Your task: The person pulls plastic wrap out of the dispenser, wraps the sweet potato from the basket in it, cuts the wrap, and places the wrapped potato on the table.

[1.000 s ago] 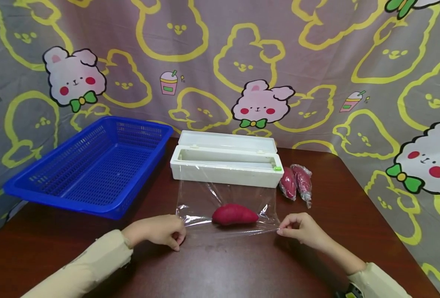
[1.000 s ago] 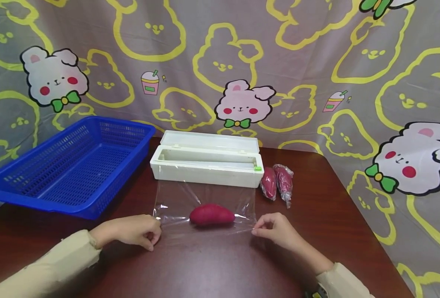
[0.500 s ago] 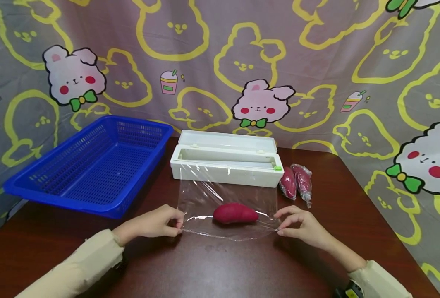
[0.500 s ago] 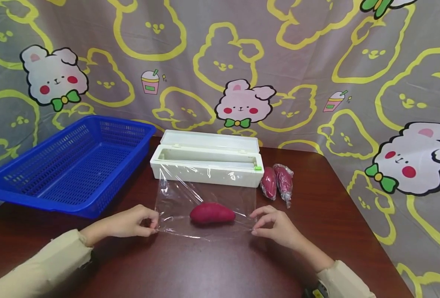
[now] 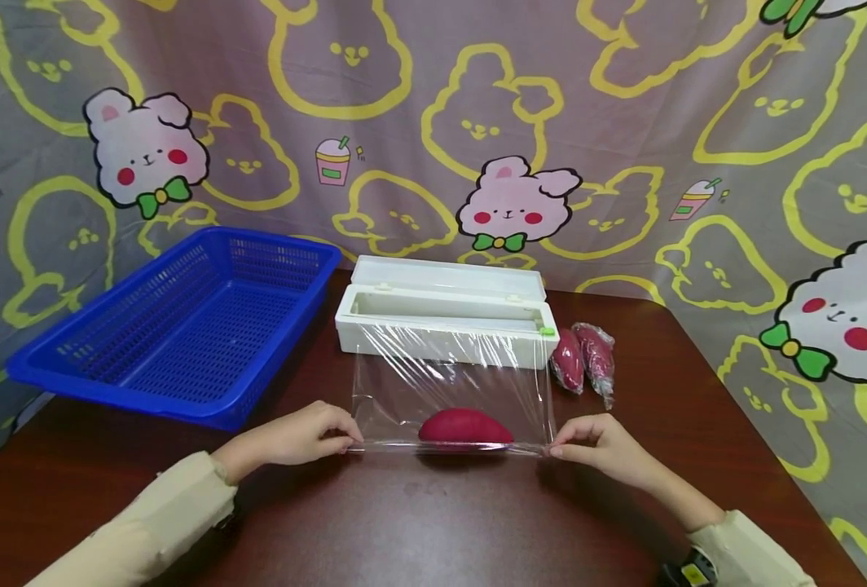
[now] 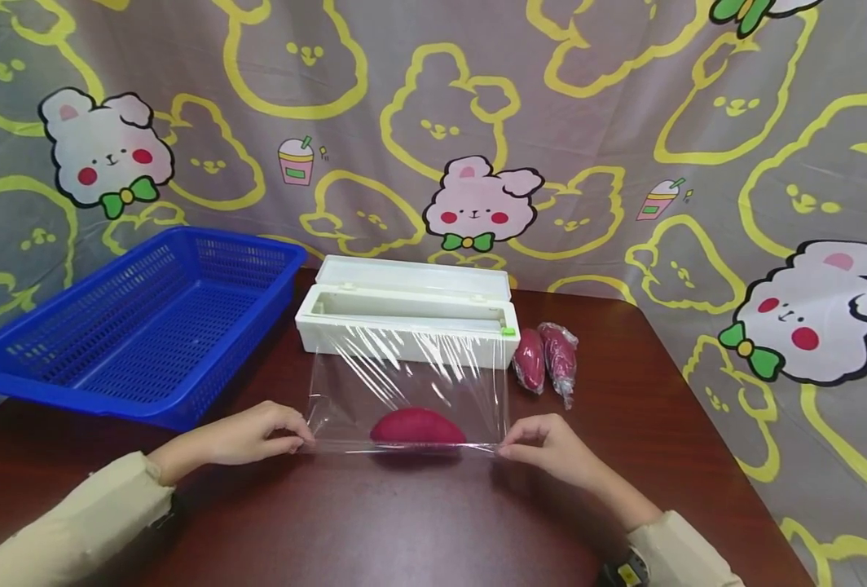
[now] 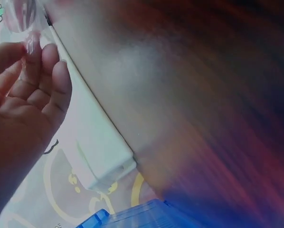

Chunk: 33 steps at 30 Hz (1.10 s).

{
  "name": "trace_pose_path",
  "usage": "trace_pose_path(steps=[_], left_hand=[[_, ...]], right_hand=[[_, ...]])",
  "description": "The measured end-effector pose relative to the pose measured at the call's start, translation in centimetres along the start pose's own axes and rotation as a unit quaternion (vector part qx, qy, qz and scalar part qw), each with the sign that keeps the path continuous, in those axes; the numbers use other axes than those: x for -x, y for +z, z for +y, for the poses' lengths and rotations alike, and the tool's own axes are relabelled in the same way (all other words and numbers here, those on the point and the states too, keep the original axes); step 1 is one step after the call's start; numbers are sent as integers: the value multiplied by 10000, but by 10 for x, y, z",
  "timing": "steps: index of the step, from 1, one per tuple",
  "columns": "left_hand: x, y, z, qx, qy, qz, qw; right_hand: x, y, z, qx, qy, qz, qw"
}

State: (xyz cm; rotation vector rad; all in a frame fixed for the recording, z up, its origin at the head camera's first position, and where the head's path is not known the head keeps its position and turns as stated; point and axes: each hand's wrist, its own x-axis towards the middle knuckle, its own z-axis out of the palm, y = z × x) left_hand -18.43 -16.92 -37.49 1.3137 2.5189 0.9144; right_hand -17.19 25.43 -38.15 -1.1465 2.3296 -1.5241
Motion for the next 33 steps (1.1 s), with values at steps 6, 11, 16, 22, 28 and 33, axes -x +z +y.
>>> trace_pose_path(steps=[6, 11, 16, 22, 28, 33], left_hand=[[-3, 5, -3, -218, 328, 595, 9975], [-4, 4, -8, 884, 78, 552, 9945], [-9, 0, -8, 1696, -592, 739, 9810], [-18, -3, 3, 1627, -1064, 1212, 9734], [-25, 0, -1, 1923, -1215, 1617, 9603], [-29, 3, -1, 1940, -1045, 1817, 9583]], right_hand=[[-3, -3, -1, -66, 435, 107, 9990], [-5, -3, -3, -324, 821, 197, 9959], [-9, -3, -4, -718, 1020, 224, 9919], [-13, -4, -2, -1014, 1244, 403, 9862], [-19, -4, 0, -1245, 793, 416, 9882], [-24, -7, 1, -727, 289, 148, 9968]])
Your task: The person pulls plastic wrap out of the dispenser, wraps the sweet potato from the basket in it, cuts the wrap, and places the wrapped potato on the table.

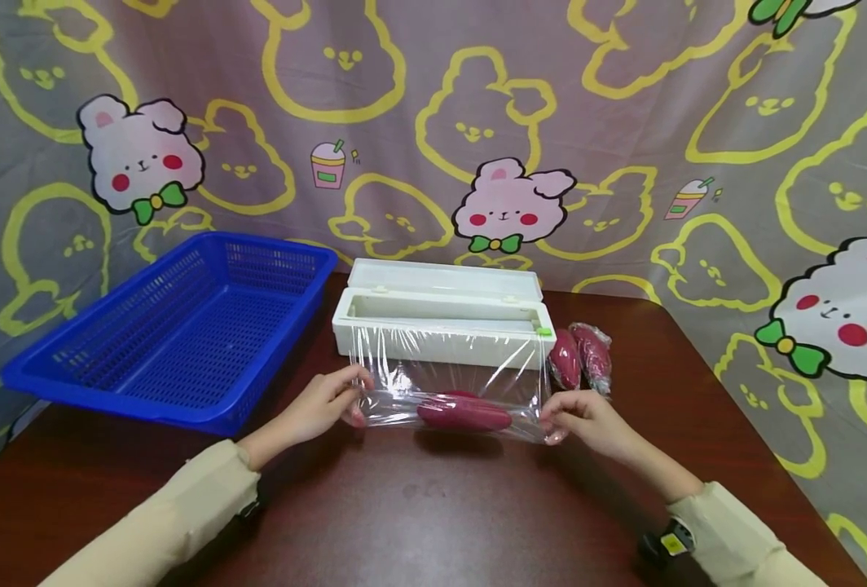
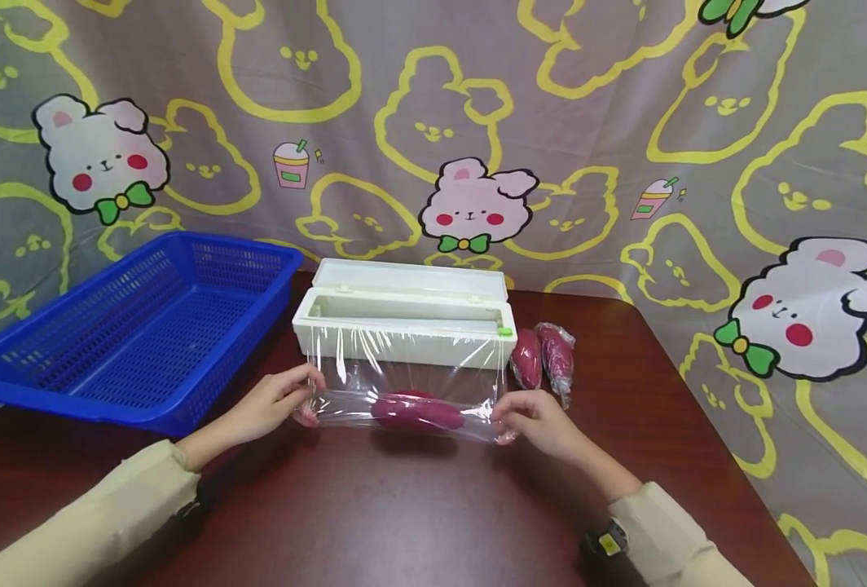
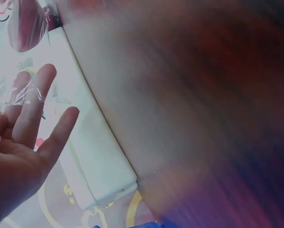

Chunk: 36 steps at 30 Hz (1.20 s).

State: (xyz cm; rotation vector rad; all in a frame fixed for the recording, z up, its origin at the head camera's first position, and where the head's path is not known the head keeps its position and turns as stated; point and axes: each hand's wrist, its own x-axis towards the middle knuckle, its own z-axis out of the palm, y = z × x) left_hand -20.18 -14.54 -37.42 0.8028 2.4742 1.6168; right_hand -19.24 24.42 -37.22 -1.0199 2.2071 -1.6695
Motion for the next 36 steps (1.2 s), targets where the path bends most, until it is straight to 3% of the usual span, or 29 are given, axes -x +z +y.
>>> trace_pose_path(steps=[4, 17, 23, 28, 31, 36], left_hand=[[-1, 1, -1, 46, 62, 56, 10000], [-5, -3, -3, -348, 90, -197, 9992], [-8, -3, -2, -543, -123, -521, 9971], [-11, -1, 1, -784, -89, -690, 9945], [-14, 1, 2, -1225, 49, -737, 9897], [-19, 6, 0, -2077, 419, -798, 9740]], right_hand=[[-4, 0, -3, 515, -18, 24, 9987], [-13, -1, -7, 959, 935, 220, 9907], [-13, -2, -4, 1574, 658, 84, 9853], [-13, -1, 0, 2105, 544, 29, 9761], [-14, 1, -2, 2436, 592, 117, 9680], [-21, 3, -6, 2918, 548, 293, 9545]])
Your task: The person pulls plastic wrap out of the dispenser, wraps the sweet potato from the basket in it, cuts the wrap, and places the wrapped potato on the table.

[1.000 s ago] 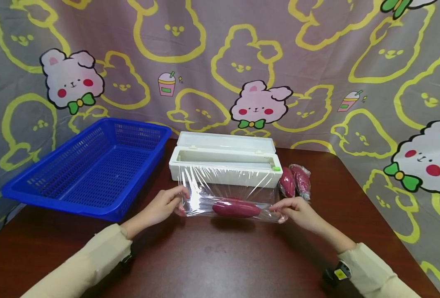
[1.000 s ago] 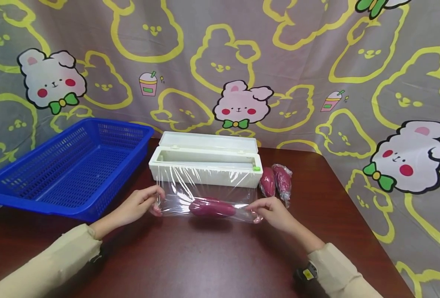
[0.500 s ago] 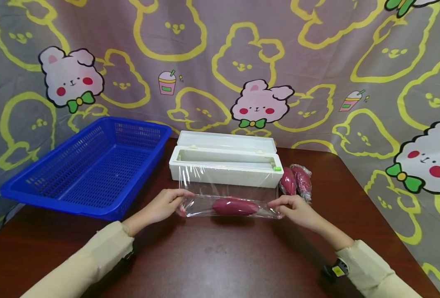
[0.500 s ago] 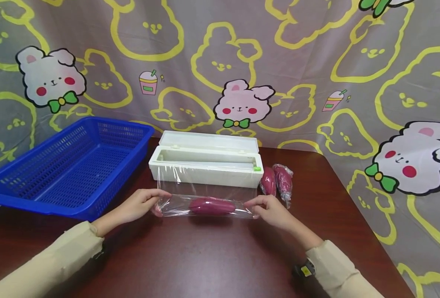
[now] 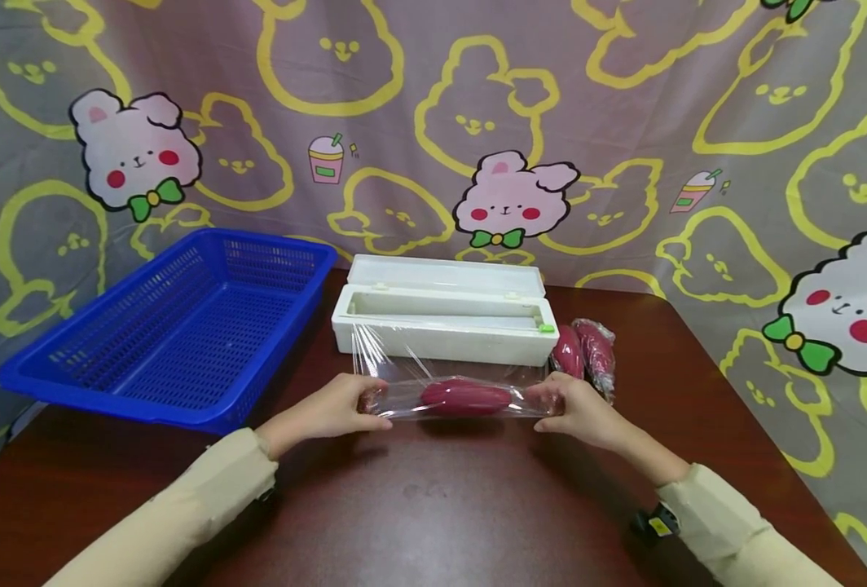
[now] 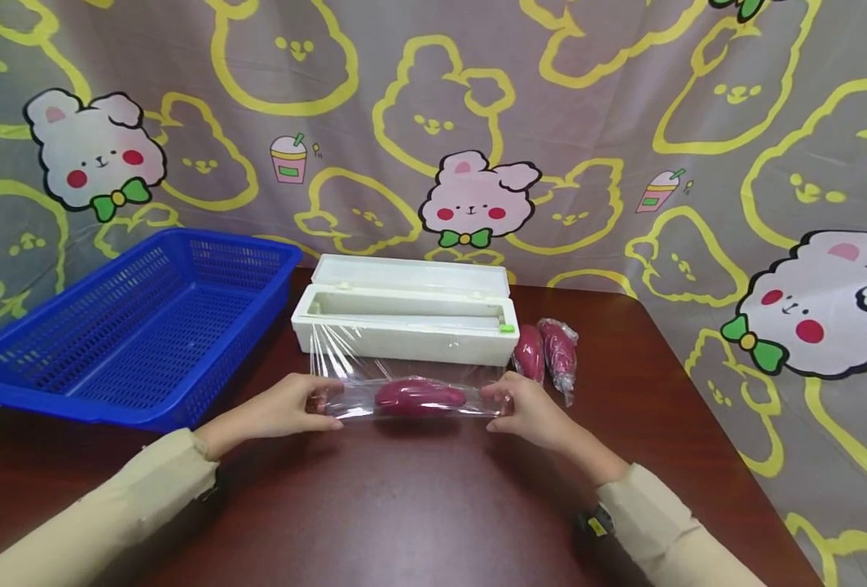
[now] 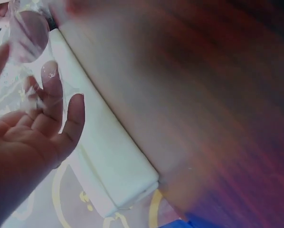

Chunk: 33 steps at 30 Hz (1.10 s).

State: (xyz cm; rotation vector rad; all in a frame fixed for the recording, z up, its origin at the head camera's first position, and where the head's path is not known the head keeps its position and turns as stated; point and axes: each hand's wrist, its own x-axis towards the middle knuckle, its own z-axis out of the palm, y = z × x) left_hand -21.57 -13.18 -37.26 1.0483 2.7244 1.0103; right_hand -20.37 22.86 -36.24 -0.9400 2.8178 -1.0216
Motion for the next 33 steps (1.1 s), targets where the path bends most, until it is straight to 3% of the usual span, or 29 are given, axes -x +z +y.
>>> trace_pose_path(steps=[6, 9, 13, 19, 29, 33], left_hand=[[-5, -1, 2, -221, -27, -21, 9997], [-7, -2, 2, -385, 110, -92, 9992], [-7, -5, 4, -592, 263, -92, 9979], [-11, -12, 9, -744, 125, 91, 9971], [-18, -17, 6, -280, -266, 198, 9991], [-22, -21, 7, -500, -90, 431, 9978]], right_hand=[[-7, 5, 0, 808, -510, 95, 9954], [-9, 7, 0, 1056, -592, 203, 9924], [-9, 5, 0, 739, -325, 262, 9964], [-12, -3, 1, 352, -237, 248, 9988], [-22, -6, 0, 661, -696, 916, 9912], [-26, -10, -4, 1045, -936, 1267, 9820]])
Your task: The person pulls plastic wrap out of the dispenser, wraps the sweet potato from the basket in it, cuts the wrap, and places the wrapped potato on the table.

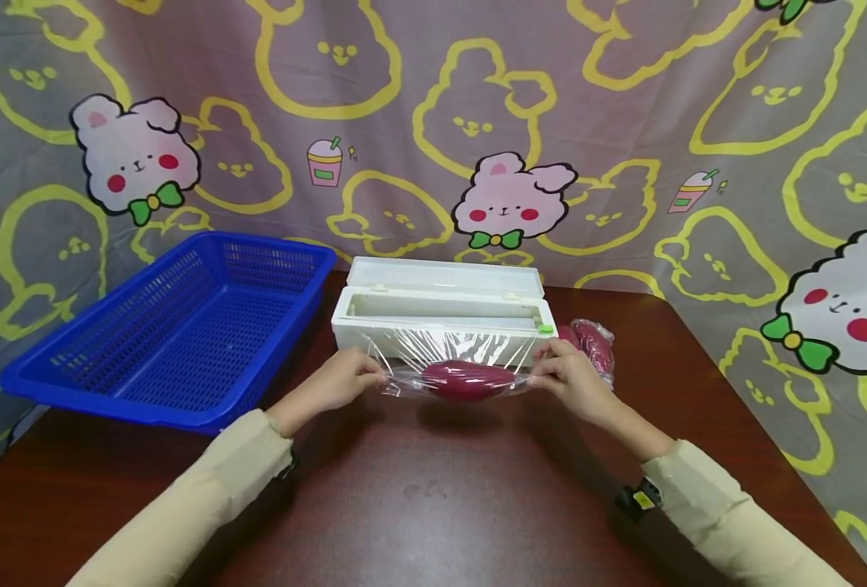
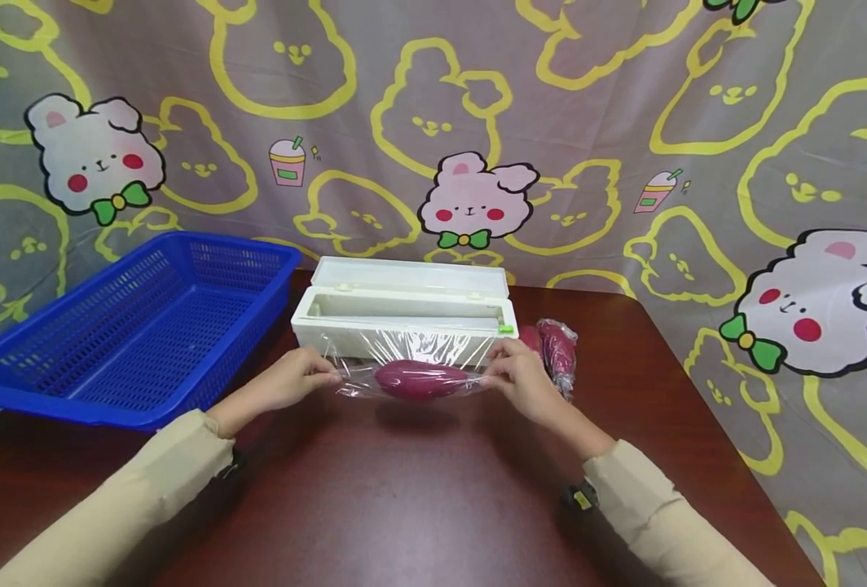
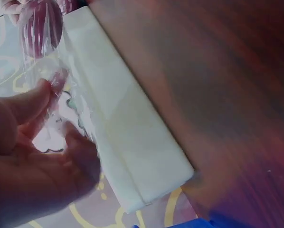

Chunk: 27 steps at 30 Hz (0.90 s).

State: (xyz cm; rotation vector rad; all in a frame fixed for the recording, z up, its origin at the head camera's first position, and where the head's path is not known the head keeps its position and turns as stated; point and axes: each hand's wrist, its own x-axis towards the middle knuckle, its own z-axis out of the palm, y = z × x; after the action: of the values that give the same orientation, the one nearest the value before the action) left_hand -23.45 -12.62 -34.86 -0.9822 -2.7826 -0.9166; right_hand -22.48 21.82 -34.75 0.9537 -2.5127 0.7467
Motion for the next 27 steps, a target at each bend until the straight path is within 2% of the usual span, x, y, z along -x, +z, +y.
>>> trace_pose_path(steps=[3, 5, 7, 9, 12, 15, 17, 19, 21, 23, 27], left_hand=[[-3, -3, -3, -68, 222, 244, 9994], [-4, -4, -5, 212, 246, 256, 9991], [-4, -5, -7, 704, 99, 208, 9973], [-5, -5, -9, 1268, -145, 208, 9916], [-4, -4, -9, 1884, -526, 499, 9794], [-5, -3, -7, 1851, -544, 1009, 9760], [-6, -2, -5, 1530, -423, 1398, 9774], [-7, -1, -4, 1303, -280, 1778, 9750], [-9, 0, -2, 1367, -148, 2039, 9693], [-10, 0, 0, 1685, -64, 2147, 9620], [-12, 1, 2, 2558, -211, 1965, 9463]], right_hand=[[-3, -5, -1, 289, -51, 67, 9995], [-5, -9, -1, 293, 24, 18, 9996], [-7, -11, 0, 87, 123, -87, 9998], [-9, -13, 3, -282, 254, -211, 9991], [-10, -12, 6, -925, 663, -414, 9926], [-12, -12, 7, -1531, 1056, -578, 9809], [-14, -12, 7, -1909, 1137, -587, 9732], [-17, -12, 6, -2114, 1134, -591, 9690], [-20, -12, 6, -2185, 1139, -626, 9671], [-23, -11, 5, -2140, 1202, -696, 9669], [-27, -13, 4, -2030, 1428, -853, 9649]])
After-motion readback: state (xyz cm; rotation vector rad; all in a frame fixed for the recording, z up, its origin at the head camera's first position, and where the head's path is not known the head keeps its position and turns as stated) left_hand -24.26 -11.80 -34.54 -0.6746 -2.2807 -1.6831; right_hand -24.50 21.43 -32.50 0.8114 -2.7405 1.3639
